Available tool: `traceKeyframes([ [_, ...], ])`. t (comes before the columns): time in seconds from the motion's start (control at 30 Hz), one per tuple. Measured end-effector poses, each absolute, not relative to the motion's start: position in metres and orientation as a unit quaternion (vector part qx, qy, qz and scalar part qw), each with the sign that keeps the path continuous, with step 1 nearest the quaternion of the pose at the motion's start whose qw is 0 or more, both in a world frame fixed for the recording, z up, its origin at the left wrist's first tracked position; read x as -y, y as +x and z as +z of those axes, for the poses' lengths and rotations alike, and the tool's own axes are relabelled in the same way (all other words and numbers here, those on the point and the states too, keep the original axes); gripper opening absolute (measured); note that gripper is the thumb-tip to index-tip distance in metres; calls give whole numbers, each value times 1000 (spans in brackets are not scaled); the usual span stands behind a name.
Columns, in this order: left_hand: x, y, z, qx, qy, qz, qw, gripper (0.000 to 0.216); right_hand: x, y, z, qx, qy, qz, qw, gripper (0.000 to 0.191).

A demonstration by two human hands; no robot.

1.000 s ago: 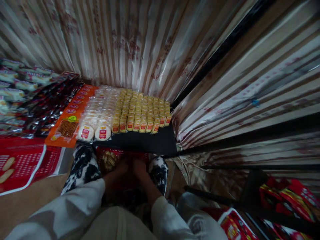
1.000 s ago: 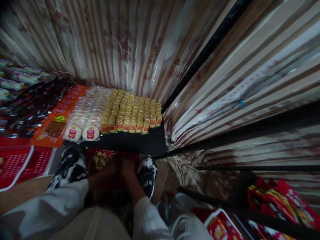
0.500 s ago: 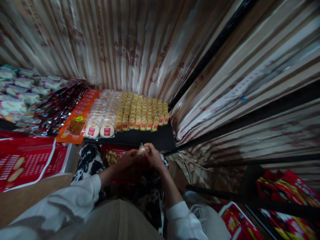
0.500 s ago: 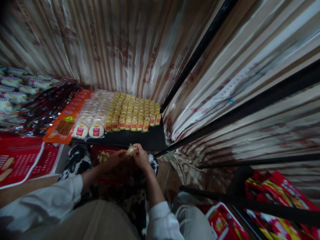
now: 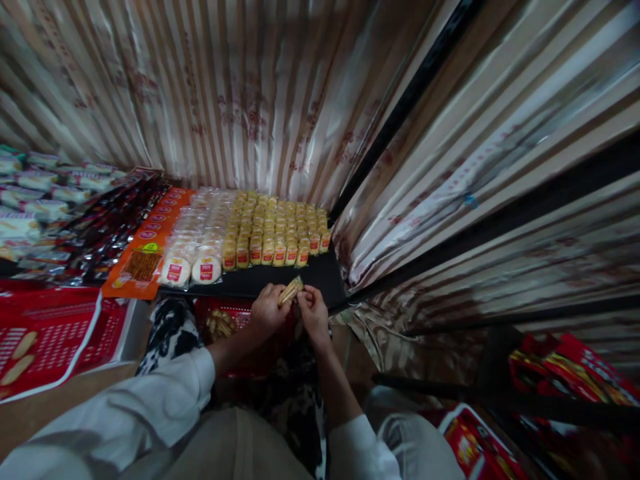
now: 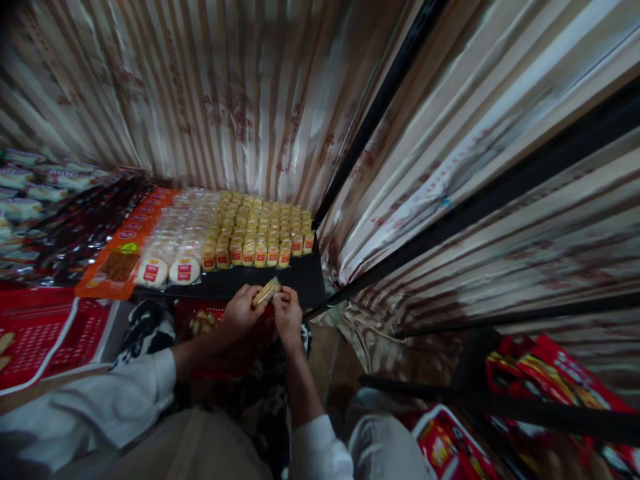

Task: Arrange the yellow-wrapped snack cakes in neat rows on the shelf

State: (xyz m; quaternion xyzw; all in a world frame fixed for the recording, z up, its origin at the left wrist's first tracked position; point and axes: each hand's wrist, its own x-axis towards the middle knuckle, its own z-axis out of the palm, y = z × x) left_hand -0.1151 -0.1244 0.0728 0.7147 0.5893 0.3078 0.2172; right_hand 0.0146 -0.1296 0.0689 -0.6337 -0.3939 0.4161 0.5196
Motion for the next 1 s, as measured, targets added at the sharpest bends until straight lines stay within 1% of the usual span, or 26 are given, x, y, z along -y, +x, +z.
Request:
traceKeyframes([
  [0.1,127,-108,79,-555,774,283,112,22,132,12,75,348,-584,488,547,44],
  [0.2,130,-101,79,-523,799,284,83,27,133,13,80,326,-570,507,558,42],
  [0.43,135,-95,64,-474,798,336,160,39,126,27,69,283,-549,510,598,41],
  [0.67,127,-87,57,-442,756,396,276,35,117,41,68,297,-539,507,604,49],
  [0.77,121,-78,57,-440,740,415,293,36,115,42,67,306,-526,506,611,44],
  [0.87,117,-68,58,-454,729,419,295,36,116,41,62,320,-540,479,614,40],
  [1.0,114,-54,64,-468,714,420,308,34,118,44,57,346,-572,451,592,39],
])
